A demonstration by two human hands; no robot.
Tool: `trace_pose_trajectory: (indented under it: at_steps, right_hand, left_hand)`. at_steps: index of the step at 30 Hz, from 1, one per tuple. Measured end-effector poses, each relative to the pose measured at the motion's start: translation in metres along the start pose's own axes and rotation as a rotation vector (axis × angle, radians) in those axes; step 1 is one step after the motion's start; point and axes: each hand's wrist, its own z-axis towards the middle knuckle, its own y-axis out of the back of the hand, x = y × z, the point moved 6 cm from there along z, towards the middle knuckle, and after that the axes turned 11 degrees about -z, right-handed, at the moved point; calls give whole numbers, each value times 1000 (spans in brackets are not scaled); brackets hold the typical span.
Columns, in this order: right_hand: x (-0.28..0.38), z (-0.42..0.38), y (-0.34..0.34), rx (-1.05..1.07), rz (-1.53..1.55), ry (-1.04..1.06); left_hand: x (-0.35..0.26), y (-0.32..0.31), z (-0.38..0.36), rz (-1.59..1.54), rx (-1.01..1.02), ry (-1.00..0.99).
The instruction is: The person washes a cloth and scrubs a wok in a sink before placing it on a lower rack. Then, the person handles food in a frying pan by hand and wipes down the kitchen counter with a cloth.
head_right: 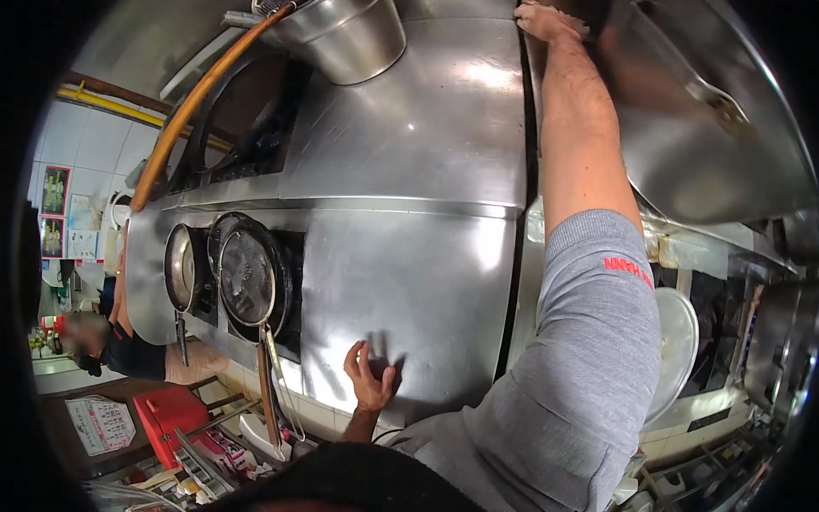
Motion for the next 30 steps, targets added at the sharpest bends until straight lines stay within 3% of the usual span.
trace_pose_trajectory:
  at_steps: [2,3,4,6,8,9,10,11,14,16,18,21,23,26,28,30]
  right_hand:
    - [7,0,-9,-29,-25,-184]
    - [7,-17,-7,-55,-55,-380]
    - [34,-41,41,145,-18,-410]
    - [49,-52,53,307,-86,-406]
    - [29,-34,-14,29,-135,-143]
    - [72,-78,60,260,-161,-207]
    - [60,-82,32,203,-135,-364]
    - [66,-103,38,210,-31,-389]
    - [110,-168,101,137,225,-475]
    - [130,-151,46,214,5,-208]
    - [169,-173,79,197,233,-264]
    - [226,-181,101,168,170,-5]
    - [229,-186,105,432,1323,-384]
    - [172,-178,139,304,1070,-342]
    - [140,-176,144,92,1159,-380]
    - [135,-182,133,96,760,-559]
  left_hand:
    - [-1,-1,1,58,32,-46]
    - [-3,-1,2,57,45,-26]
    - [-1,-2,2,63,62,5]
    - [1,-3,1,63,55,10]
    - [-1,-2,3,43,39,6]
    - [-2,1,3,30,28,3]
    - [-3,2,1,24,38,-6]
    - [-3,3,-1,10,27,-22]
    - [-1,3,-6,-38,24,-21]
    - [0,4,-5,-20,1,-38]
    - [0,5,-7,-17,-10,-70]
    - [-1,5,-9,-50,-1,-73]
    - [1,6,-9,-55,3,-48]
    - [5,6,-9,-79,-14,-69]
    - [5,6,-8,-81,-18,-66]
    - [4,6,-8,-87,-9,-63]
